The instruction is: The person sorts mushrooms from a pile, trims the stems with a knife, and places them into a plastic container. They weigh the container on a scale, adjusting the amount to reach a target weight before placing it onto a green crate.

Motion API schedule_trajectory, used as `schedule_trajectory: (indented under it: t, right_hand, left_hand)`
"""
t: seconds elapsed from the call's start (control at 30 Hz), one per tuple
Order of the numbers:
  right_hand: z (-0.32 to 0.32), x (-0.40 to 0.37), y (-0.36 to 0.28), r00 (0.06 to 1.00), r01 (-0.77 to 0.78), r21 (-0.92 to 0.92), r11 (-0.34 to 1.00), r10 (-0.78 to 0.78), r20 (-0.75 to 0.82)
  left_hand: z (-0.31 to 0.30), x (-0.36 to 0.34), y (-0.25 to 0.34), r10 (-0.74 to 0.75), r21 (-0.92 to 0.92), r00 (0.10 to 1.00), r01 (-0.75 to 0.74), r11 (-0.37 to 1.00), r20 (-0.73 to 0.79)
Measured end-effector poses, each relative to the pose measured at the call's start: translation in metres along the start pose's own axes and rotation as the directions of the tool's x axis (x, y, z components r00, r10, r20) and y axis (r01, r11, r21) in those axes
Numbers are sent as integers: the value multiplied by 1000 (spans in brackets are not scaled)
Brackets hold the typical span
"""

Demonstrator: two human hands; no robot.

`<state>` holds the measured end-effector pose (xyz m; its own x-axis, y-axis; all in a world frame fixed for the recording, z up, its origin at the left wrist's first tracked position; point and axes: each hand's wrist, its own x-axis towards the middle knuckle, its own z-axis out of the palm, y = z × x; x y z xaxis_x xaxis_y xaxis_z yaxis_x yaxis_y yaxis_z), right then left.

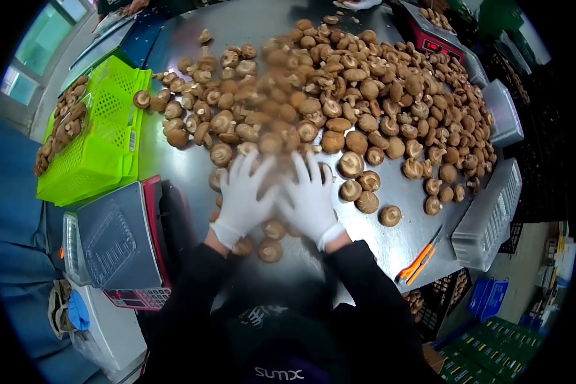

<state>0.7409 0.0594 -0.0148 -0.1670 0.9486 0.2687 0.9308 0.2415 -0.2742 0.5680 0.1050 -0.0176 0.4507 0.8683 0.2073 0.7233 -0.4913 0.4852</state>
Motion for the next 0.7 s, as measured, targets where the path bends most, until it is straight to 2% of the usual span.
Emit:
schedule_trajectory:
  t: [0.03, 0.1, 0.17, 0.27, 0.33, 0.43, 0.53, 0.63, 0.7]
  right_hand:
    - [0, -12, -6, 1000, 9, 54, 998, -10, 18]
    - [-3, -39, -20, 995, 16, 119, 993, -28, 94]
    - [-8, -60, -33, 994, -14, 167, 986, -4, 109]
    - [-13, -83, -45, 991, -78, 198, 977, 54, 123]
    - [-12, -101, -49, 991, -68, 221, 973, 40, 130]
    - [-12, -119, -53, 994, -43, 252, 967, 16, 111]
    - [-16, -133, -53, 998, -13, 271, 963, -3, 58]
    - [-18, -142, -48, 1000, -20, 280, 960, 22, -4]
    - [-20, -148, -45, 997, -59, 294, 954, 73, -37]
  left_hand:
    - [-5, -10, 7, 8, -104, 1000, -7, 995, 7]
    - [-18, -33, 27, 33, 8, 999, -33, 999, 31]
    - [-22, -57, 38, -15, -6, 1000, 16, 1000, 17]
    - [-25, -96, 35, -10, 23, 999, 9, 1000, 47]
    - [-25, -124, 33, 27, 43, 998, -29, 999, 49]
    - [-27, -156, 25, 97, 53, 989, -104, 993, 113]
    - [-35, -172, 23, 111, 8, 970, -116, 993, 215]
    - [-46, -178, 23, 137, 11, 980, -140, 990, 144]
    - [-49, -176, 25, 102, -29, 994, -100, 995, 48]
